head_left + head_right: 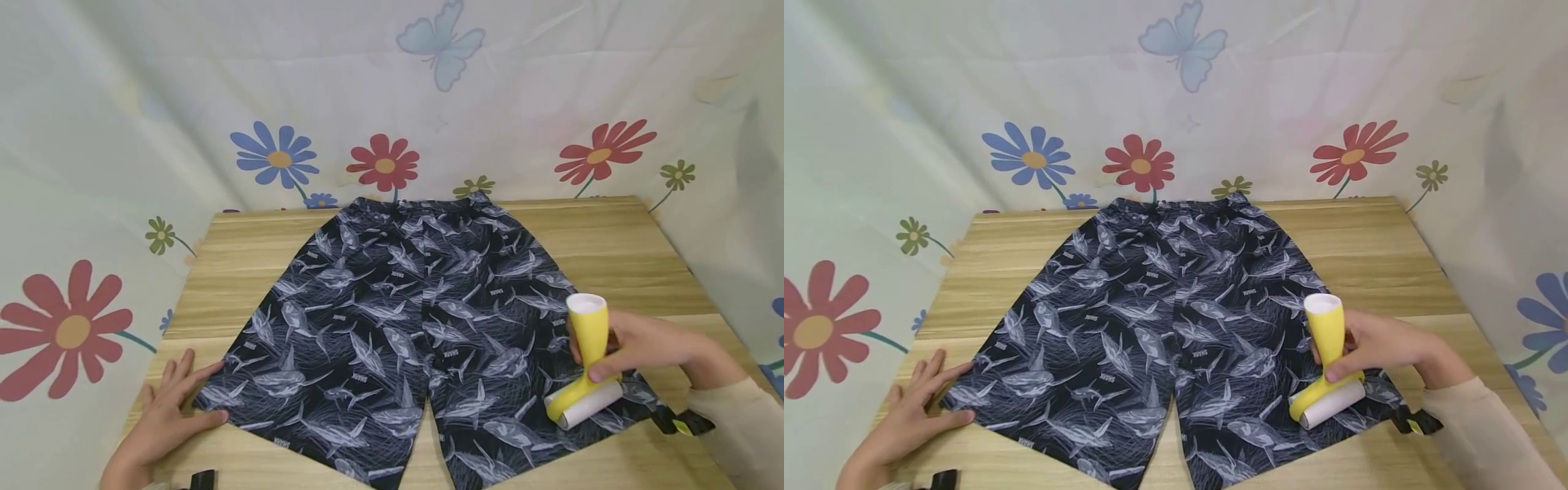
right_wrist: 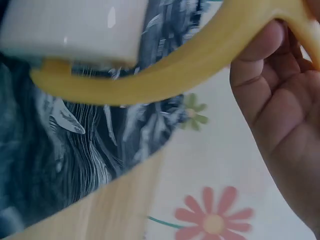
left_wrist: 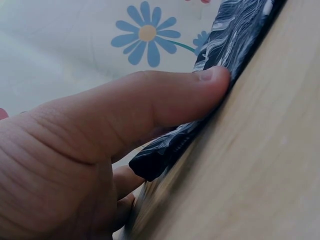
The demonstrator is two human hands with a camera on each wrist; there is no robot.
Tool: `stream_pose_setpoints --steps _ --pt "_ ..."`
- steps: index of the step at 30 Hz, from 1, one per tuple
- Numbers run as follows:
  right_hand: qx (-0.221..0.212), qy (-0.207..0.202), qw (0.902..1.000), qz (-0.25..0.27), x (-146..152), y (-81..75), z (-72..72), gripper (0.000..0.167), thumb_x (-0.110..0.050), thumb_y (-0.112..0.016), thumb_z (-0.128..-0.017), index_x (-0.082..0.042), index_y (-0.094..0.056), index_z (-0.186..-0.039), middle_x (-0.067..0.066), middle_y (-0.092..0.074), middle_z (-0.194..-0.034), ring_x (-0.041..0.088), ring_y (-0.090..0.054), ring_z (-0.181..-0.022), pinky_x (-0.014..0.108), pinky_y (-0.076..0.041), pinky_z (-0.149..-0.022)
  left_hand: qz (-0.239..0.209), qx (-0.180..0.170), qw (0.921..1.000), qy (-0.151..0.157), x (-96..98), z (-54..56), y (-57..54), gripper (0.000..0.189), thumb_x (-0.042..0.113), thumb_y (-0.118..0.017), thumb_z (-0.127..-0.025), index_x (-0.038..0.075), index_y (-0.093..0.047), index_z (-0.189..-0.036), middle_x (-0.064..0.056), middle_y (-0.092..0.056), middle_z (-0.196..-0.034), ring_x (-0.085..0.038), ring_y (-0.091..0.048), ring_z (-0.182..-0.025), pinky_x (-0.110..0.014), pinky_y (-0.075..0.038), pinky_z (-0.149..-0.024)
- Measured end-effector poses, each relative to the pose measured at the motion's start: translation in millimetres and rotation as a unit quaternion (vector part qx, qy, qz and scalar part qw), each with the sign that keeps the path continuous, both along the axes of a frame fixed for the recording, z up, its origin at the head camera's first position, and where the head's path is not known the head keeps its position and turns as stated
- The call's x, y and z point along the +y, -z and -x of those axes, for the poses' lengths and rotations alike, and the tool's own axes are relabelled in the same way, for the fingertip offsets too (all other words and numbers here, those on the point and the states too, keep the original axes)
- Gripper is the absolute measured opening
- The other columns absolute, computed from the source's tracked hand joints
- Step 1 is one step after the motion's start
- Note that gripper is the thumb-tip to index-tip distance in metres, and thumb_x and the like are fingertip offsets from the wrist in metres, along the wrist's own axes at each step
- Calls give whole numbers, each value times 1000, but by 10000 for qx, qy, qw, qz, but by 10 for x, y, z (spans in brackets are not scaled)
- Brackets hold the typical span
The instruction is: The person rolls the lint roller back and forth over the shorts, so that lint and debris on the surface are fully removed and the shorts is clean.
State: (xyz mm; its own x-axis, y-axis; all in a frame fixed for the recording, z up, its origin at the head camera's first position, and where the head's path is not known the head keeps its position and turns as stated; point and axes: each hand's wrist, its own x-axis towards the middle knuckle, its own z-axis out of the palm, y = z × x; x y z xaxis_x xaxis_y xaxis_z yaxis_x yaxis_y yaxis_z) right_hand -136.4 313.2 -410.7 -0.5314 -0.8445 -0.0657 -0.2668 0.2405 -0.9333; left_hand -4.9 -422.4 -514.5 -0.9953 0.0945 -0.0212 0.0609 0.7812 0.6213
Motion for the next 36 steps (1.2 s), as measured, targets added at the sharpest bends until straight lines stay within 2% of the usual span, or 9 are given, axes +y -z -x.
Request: stream_pose_setpoints --steps 3,6,12,15,17,22,25,29,36 --pt "-434 24 9985 -331 -55 69 230 40 6 -73 -92 6 -49 -123 18 -67 -101 22 -68 -89 34 -60 -80 -60 11 10000 2 33 -19 49 86 29 -91 -82 15 -50 -156 -34 0 -171 -59 17 -153 -74 32 -106" --pt "-944 140 9935 -616 -82 132 367 45 1 -73 -95 13 -44 -126 21 -66 -103 23 -69 -90 35 -60 -82 -142 -16 9999 38 78 -64 101 84 30 -92 -82 16 -52 -155 -37 -3 -170 -62 16 -152 -76 31 -105" --pt "-1205 405 9870 -986 -132 159 584 53 -3 -73 -96 16 -39 -132 25 -65 -109 24 -69 -94 36 -60 -84 -218 62 9997 130 98 -42 90 83 29 -91 -82 16 -53 -154 -37 -4 -170 -63 14 -152 -78 30 -105" --pt "-1118 670 9839 -1219 -211 89 804 59 -4 -73 -96 14 -36 -138 23 -63 -113 28 -68 -105 36 -58 -88 -208 58 9997 93 79 -13 42 83 29 -91 -82 16 -52 -155 -36 -3 -170 -61 15 -153 -77 30 -106" --pt "-1021 835 9828 -1293 -278 30 977 61 -4 -74 -96 13 -35 -140 22 -62 -113 29 -67 -104 35 -57 -85 -217 60 9997 46 60 -12 19 84 28 -91 -83 15 -52 -155 -37 -3 -170 -61 16 -153 -76 31 -106" --pt "-709 1051 9846 -1200 -414 -100 1333 47 -2 -74 -96 9 -41 -129 18 -63 -102 23 -62 -80 33 -55 -67 -163 86 9998 -41 -2 -17 5 84 27 -91 -82 14 -51 -155 -36 -1 -170 -61 18 -152 -75 33 -105" --pt "-678 1128 9831 -1270 -456 -188 1462 46 -2 -75 -95 6 -42 -127 17 -64 -100 22 -64 -79 34 -57 -66 -89 144 9999 -17 -22 -17 17 83 28 -91 -82 15 -52 -155 -37 -2 -170 -63 17 -152 -76 32 -105" --pt "-641 1329 9790 -1405 -530 -307 1594 54 -5 -77 -95 6 -40 -133 19 -63 -108 28 -67 -91 38 -61 -76 -44 194 9998 27 -20 -30 28 84 28 -91 -83 16 -51 -156 -38 -3 -169 -64 15 -151 -78 31 -104" --pt "-101 2069 9696 -1302 -658 -428 1733 48 -10 -73 -100 4 -46 -136 20 -64 -119 31 -68 -108 43 -62 -90 -82 221 9997 16 2 -21 -4 84 27 -91 -83 17 -51 -156 -37 -3 -170 -63 14 -152 -77 30 -105"
